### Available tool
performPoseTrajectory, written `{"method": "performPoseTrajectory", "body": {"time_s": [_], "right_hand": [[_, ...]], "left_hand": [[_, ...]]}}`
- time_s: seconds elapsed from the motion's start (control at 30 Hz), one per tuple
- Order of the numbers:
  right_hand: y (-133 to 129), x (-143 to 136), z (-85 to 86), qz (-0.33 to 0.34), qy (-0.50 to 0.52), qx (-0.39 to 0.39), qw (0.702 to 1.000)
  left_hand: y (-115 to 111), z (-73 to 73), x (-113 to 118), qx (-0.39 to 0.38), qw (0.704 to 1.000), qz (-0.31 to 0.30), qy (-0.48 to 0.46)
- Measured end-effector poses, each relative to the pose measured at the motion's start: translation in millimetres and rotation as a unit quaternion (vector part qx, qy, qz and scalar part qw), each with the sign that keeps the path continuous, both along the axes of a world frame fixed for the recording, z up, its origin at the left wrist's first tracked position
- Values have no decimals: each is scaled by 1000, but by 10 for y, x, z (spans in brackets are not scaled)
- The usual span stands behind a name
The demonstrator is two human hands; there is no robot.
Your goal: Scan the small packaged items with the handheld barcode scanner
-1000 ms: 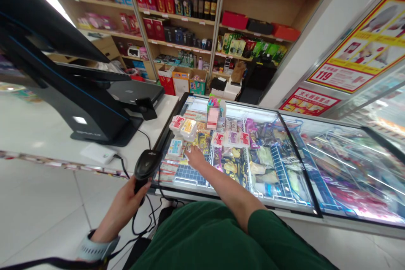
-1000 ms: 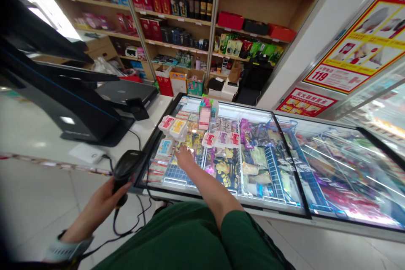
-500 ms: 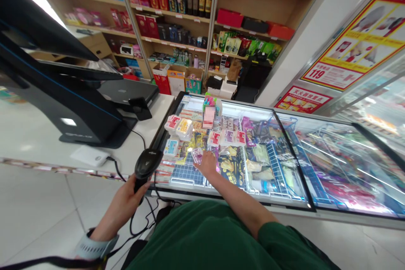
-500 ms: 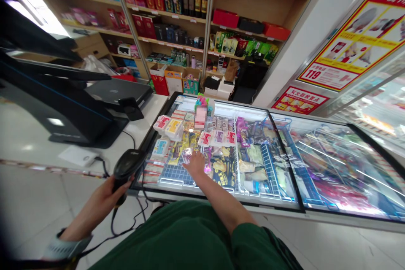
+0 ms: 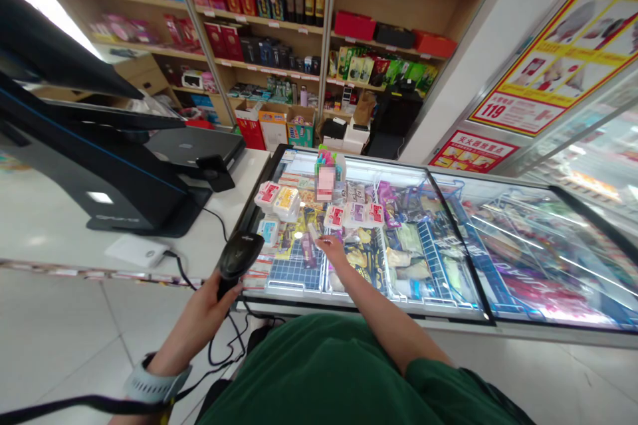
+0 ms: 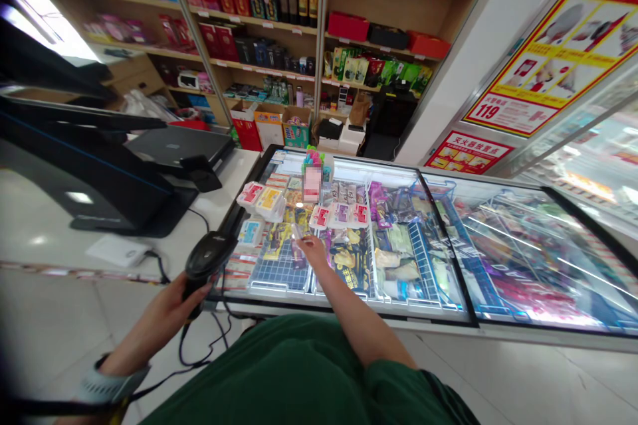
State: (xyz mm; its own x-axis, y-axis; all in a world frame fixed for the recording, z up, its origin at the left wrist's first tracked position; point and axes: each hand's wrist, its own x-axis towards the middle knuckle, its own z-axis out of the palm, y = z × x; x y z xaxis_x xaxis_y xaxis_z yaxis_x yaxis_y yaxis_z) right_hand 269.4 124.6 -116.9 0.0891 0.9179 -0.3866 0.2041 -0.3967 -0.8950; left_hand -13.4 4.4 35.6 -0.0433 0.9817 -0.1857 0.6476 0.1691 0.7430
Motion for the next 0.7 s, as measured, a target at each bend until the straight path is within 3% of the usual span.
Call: {"method": "performPoseTrajectory", "body": {"time_s": [0.1, 0.23, 0.33, 0.5, 0.7], "right_hand": [[48, 186, 194, -5, 196, -70, 978], [17, 362, 449, 8, 390, -94, 916], [-18, 420, 557, 22, 439, -81, 895], [-37, 457, 584, 21, 460, -70, 885], [-61, 480, 622, 21, 467, -66, 882]], "left_hand": [[30, 53, 55, 12, 999, -42, -12], [62, 145, 210, 26, 993, -112, -20], [79, 240, 370, 34, 989, -142, -28], [125, 374, 555, 18, 979, -203, -19], [148, 350, 593, 35, 970, -241, 16]]}}
